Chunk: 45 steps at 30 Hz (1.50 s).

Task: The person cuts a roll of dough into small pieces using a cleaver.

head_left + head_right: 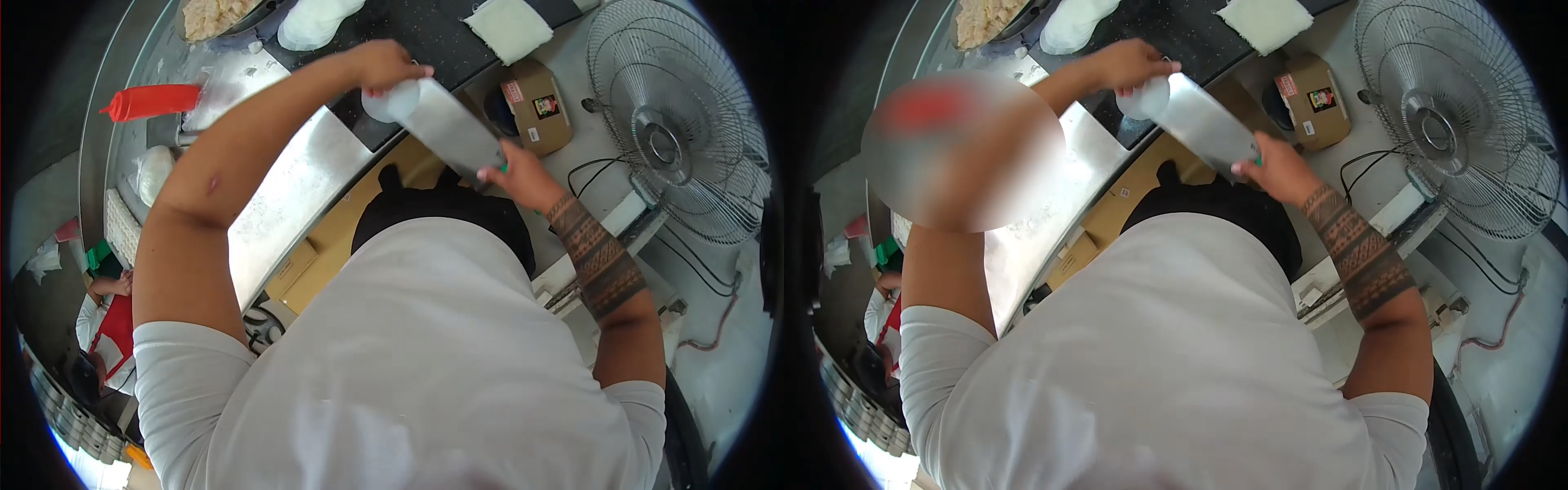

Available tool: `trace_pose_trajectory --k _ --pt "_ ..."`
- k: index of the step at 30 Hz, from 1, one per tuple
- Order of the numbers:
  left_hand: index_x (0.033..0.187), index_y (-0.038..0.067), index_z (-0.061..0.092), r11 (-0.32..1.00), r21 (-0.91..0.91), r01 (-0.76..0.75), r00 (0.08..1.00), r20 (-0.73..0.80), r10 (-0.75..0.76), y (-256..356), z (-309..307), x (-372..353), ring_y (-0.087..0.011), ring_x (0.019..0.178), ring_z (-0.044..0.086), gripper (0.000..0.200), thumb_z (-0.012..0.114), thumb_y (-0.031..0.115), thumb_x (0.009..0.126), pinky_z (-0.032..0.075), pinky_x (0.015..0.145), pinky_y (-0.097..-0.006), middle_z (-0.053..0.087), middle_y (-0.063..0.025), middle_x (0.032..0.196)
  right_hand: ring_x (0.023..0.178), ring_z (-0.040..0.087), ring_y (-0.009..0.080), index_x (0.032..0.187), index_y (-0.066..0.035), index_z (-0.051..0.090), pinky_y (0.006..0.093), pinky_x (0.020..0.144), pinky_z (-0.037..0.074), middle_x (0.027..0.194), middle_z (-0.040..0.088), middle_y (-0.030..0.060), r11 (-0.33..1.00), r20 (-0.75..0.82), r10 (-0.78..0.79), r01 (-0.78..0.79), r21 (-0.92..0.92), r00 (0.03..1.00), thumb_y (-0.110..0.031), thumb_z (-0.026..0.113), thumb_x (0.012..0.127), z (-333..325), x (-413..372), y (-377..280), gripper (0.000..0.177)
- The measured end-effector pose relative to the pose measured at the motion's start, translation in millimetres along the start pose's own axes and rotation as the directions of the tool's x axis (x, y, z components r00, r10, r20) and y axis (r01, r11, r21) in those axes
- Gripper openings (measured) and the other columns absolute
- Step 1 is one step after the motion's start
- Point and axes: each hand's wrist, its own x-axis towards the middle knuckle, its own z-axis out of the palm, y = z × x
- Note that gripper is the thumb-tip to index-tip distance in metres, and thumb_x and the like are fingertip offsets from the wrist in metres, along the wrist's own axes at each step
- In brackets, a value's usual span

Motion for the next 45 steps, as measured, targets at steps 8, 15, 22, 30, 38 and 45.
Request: trace_pose_trajectory --k 8,15,22,30,38,45 --pt "0.115 0.0 0.065 0.895 -0.363 -0.258 0.911 -0.401 0.1 -80.7 27.8 1.3 -0.013 0.083 0.067 0.023 0.073 0.003 0.093 0.061 0.073 -0.0293 0.065 -0.0049 0.092 0.106 0.071 0.0431 0.123 0.003 0.062 0.0465 0.091 0.056 0.111 0.074 0.0258 0.998 -0.234 -0.051 0.06 0.034 0.971 -0.035 0.079 0.093 -42.7 40.7 6.9 0.05" --pt "0.117 0.003 0.067 0.894 -0.322 -0.313 0.836 -0.541 0.098 -54.0 34.6 -25.3 -0.0137 0.085 0.066 0.023 0.07 0.004 0.094 0.057 0.074 -0.0295 0.066 -0.0038 0.093 0.113 0.068 0.0474 0.126 0.009 0.059 0.0497 0.099 0.054 0.12 0.07 0.0322 0.995 -0.219 -0.084 0.095 0.038 0.972 -0.041 0.076 0.094 72.8 101.6 -44.4 0.062" --pt "0.12 0.005 0.071 0.87 0.087 -0.486 0.592 -0.699 0.4 44.7 -69.9 -30.9 -0.0161 0.088 0.07 0.027 0.07 0.007 0.093 0.057 0.078 -0.0329 0.072 -0.0064 0.097 0.11 0.067 0.0472 0.116 0.004 0.062 0.0504 0.095 0.053 0.113 0.07 0.0306 0.984 -0.015 -0.102 0.103 0.143 0.995 -0.038 0.076 0.095 79.6 46.1 -35.3 0.049" --pt "0.127 0.004 0.068 0.816 -0.124 -0.564 0.601 -0.74 0.303 115.6 -189.6 176.3 -0.0299 0.105 0.067 0.043 0.07 0.027 0.091 0.053 0.093 -0.0436 0.071 -0.0195 0.114 0.105 0.072 0.0402 0.117 0.004 0.063 0.0463 0.09 0.056 0.111 0.073 0.0262 0.949 -0.125 0.095 -0.052 0.311 0.988 -0.037 0.078 0.095 29.0 -14.8 1.7 0.049" --pt "0.12 0.005 0.074 0.829 0.059 -0.557 0.298 -0.917 0.266 47.7 -107.9 187.6 -0.0275 0.106 0.076 0.028 0.065 0.012 0.094 0.058 0.092 -0.0363 0.077 -0.0154 0.114 0.083 0.072 0.0223 0.114 0.002 0.063 0.0372 0.074 0.057 0.098 0.074 0.0137 0.891 -0.575 0.077 0.202 0.406 0.814 -0.03 0.076 0.099 -63.2 -9.0 -20.6 0.038" --pt "0.12 0.004 0.073 0.866 -0.152 -0.477 0.427 -0.901 0.076 -83.0 -4.7 28.7 -0.0238 0.101 0.076 0.025 0.069 0.005 0.095 0.06 0.089 -0.0344 0.077 -0.0136 0.114 0.052 0.049 0.0076 0.121 -0.008 0.051 0.0266 0.045 0.044 0.074 0.052 -0.0003 0.521 -0.475 0.268 0.289 0.803 0.838 -0.029 0.06 0.11 -21.3 87.6 27.2 0.026"
